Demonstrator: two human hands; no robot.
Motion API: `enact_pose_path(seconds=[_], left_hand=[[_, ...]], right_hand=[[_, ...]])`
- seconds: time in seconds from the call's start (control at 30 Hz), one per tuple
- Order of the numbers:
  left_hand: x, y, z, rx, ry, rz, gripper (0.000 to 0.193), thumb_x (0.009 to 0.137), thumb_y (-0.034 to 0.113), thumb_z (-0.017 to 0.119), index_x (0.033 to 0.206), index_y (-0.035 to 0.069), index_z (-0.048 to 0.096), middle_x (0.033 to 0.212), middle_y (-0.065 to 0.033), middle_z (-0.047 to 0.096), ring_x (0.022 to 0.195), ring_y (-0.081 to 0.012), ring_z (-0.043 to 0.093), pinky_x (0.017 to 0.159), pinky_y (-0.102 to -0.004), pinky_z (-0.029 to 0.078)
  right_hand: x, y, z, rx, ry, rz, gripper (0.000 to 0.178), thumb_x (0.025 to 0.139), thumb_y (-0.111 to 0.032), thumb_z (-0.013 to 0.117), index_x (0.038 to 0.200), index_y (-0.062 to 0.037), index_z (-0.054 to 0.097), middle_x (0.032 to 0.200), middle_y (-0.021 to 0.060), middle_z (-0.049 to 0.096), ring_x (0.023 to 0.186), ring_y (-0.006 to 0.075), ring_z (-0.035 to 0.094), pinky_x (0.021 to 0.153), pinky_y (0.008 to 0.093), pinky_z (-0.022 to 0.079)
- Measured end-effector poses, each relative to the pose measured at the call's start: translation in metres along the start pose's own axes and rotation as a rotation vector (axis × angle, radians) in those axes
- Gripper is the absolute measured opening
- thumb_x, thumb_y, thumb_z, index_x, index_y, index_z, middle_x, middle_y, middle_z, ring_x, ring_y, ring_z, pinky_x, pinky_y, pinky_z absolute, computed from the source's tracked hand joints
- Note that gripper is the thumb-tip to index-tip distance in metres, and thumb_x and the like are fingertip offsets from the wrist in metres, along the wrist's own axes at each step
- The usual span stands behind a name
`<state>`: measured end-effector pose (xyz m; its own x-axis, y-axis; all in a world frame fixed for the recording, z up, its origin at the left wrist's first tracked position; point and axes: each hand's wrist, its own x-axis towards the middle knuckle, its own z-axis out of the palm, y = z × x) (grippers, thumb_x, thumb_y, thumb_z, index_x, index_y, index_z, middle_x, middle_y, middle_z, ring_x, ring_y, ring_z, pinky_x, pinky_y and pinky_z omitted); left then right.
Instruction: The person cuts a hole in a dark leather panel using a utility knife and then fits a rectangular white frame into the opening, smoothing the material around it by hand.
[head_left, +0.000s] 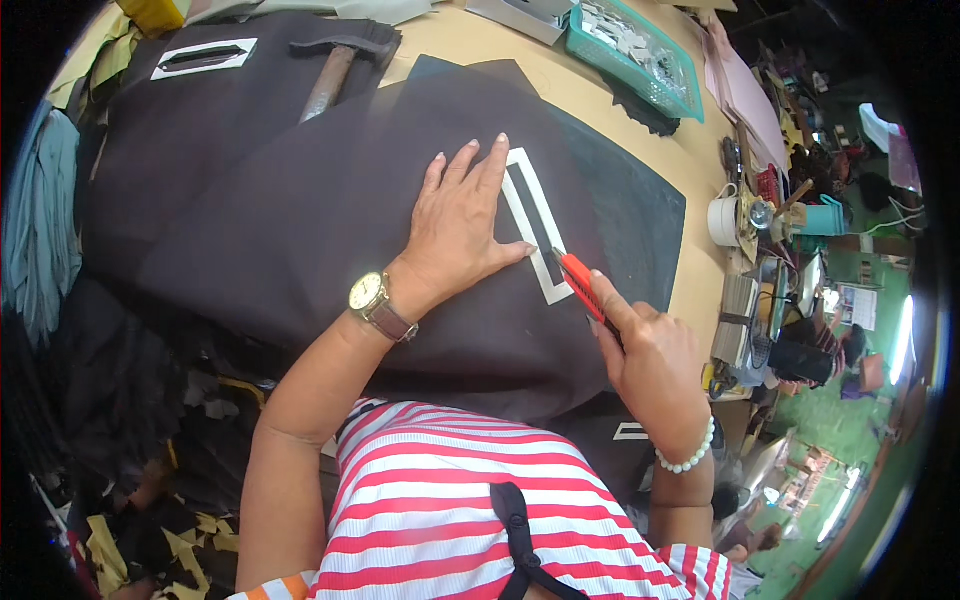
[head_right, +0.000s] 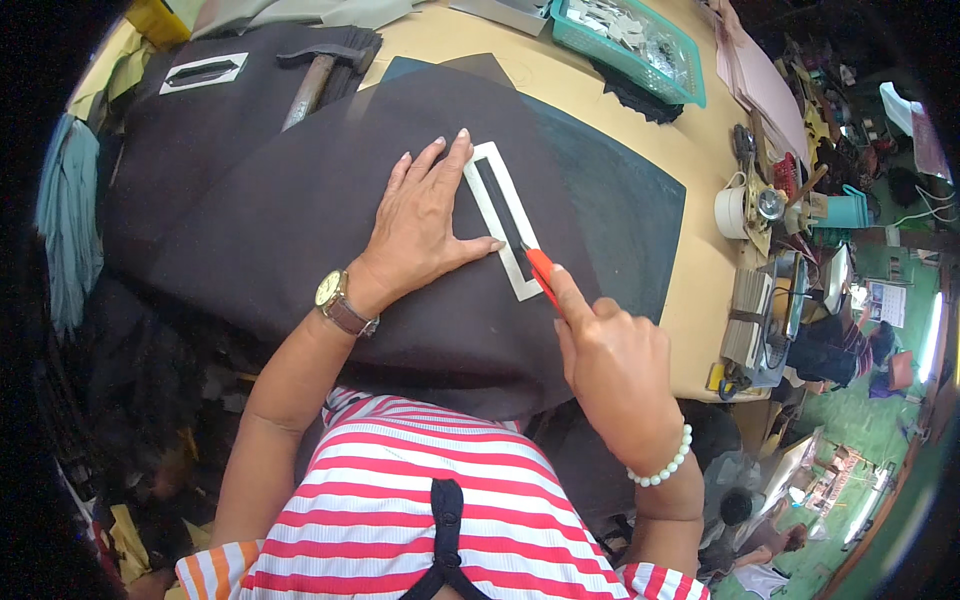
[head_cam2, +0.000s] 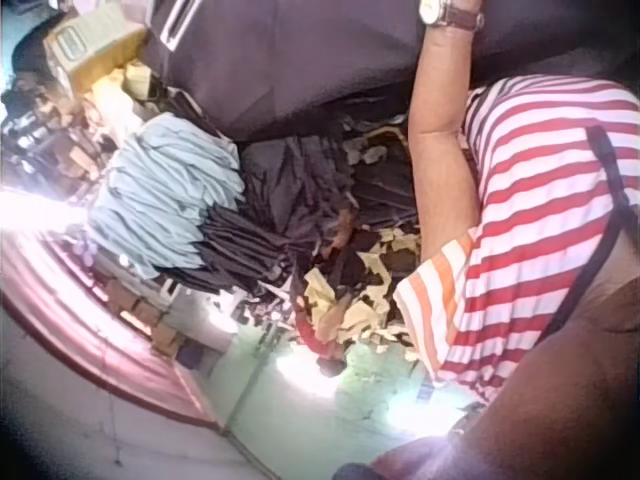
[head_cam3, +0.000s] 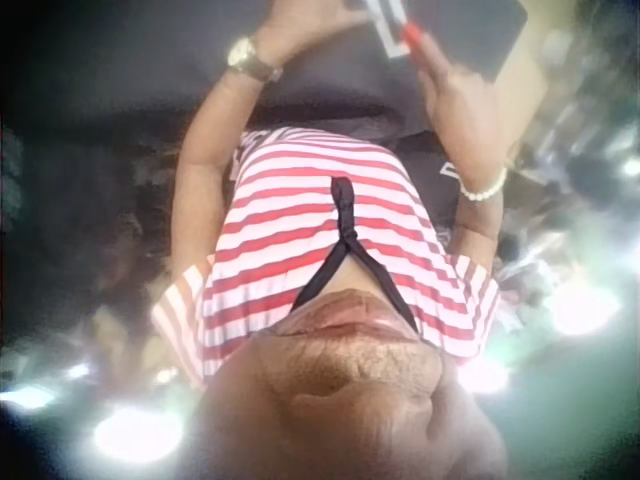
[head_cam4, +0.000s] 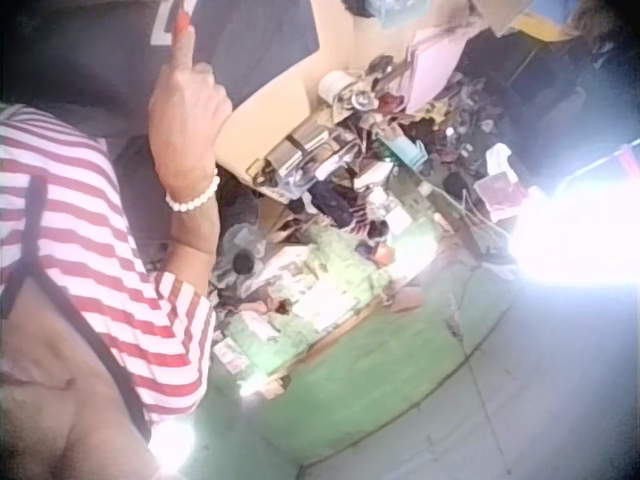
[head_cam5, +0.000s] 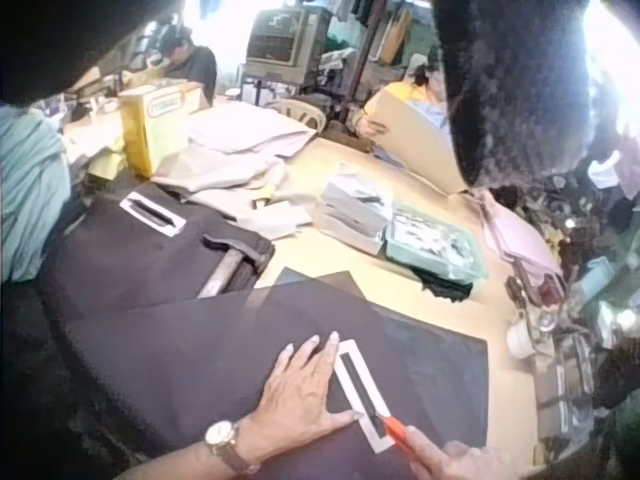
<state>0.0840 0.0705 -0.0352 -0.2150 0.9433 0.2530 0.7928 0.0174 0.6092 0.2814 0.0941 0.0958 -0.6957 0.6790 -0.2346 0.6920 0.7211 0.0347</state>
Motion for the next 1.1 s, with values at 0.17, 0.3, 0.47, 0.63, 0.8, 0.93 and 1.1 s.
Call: enact_pose_path(seconds=[0.17, 0.3, 0.47, 0.63, 0.8, 0.93, 1.1], left_hand=[[0.001, -0.001, 0.001, 0.024, 0.016, 0.013, 0.102, 0.064, 0.043, 0.078, 0.141, -0.003, 0.028, 0.138, -0.0207, 0.041, 0.129, -0.0364, 0.037, 0.108, -0.0504, 0.026], [-0.003, -0.006, 0.005, 0.051, 0.041, 0.078, 0.104, 0.065, 0.045, 0.077, 0.141, -0.005, 0.026, 0.141, -0.0213, 0.037, 0.13, -0.0386, 0.035, 0.107, -0.054, 0.026], [-0.003, -0.001, -0.004, 0.03, 0.06, 0.06, 0.108, 0.066, 0.043, 0.077, 0.146, 0.003, 0.016, 0.149, -0.0228, 0.022, 0.134, -0.0408, 0.029, 0.106, -0.0557, 0.028], [0.002, 0.005, -0.037, 0.095, 0.156, 0.018, 0.097, 0.075, 0.046, 0.069, 0.146, 0.002, 0.018, 0.148, -0.0239, 0.023, 0.135, -0.0404, 0.028, 0.106, -0.0566, 0.026], [-0.009, -0.038, -0.079, 0.472, 0.226, -0.248, 0.076, 0.084, 0.041, 0.061, 0.139, -0.003, 0.032, 0.143, -0.0216, 0.035, 0.133, -0.0366, 0.032, 0.104, -0.0583, 0.027], [-0.026, -0.079, -0.066, 0.467, 0.212, -0.328, 0.06, 0.086, 0.028, 0.062, 0.135, 0.001, 0.04, 0.139, -0.0178, 0.042, 0.129, -0.0357, 0.039, 0.102, -0.0558, 0.033], [-0.024, -0.092, -0.07, 0.522, 0.492, -0.038, 0.024, 0.083, 0.011, 0.06, 0.106, 0.004, 0.064, 0.097, -0.0147, 0.067, 0.1, -0.0312, 0.062, 0.091, -0.0491, 0.044]], right_hand=[[-0.022, 0.0, 0.001, 0.009, -0.05, 0.059, 0.048, 0.082, -0.015, 0.065, 0.128, -0.0175, 0.055, 0.071, 0.013, 0.061, 0.06, 0.0331, 0.06, 0.057, 0.0435, 0.045], [-0.02, 0.022, 0.011, 0.232, 0.054, -0.04, 0.049, 0.079, -0.013, 0.067, 0.127, -0.0128, 0.055, 0.075, 0.0175, 0.064, 0.06, 0.0335, 0.062, 0.056, 0.041, 0.049], [-0.002, 0.076, 0.039, 0.955, -0.01, 0.282, 0.037, 0.083, -0.012, 0.065, 0.117, -0.0002, 0.058, 0.075, 0.0059, 0.061, 0.055, 0.0205, 0.057, 0.053, 0.0357, 0.046], [0.03, 0.121, 0.106, 0.684, 0.526, 0.411, 0.022, 0.091, -0.017, 0.059, 0.098, 0.0032, 0.059, 0.08, 0.0073, 0.06, 0.068, 0.021, 0.057, 0.064, 0.0345, 0.047], [0.038, 0.135, 0.13, -0.067, 0.931, 0.097, 0.028, 0.09, -0.02, 0.061, 0.104, 0.0043, 0.059, 0.097, 0.0167, 0.06, 0.085, 0.0313, 0.056, 0.078, 0.0398, 0.045], [-0.015, 0.081, 0.079, 0.322, 0.584, 0.249, 0.033, 0.079, -0.012, 0.069, 0.107, 0.0027, 0.058, 0.1, 0.0149, 0.057, 0.087, 0.0303, 0.056, 0.08, 0.0385, 0.045], [-0.04, 0.064, 0.1, 0.646, 0.259, 0.265, 0.037, 0.068, 0.003, 0.072, 0.102, 0.0018, 0.058, 0.082, 0.0108, 0.056, 0.077, 0.0232, 0.055, 0.072, 0.0347, 0.046]])
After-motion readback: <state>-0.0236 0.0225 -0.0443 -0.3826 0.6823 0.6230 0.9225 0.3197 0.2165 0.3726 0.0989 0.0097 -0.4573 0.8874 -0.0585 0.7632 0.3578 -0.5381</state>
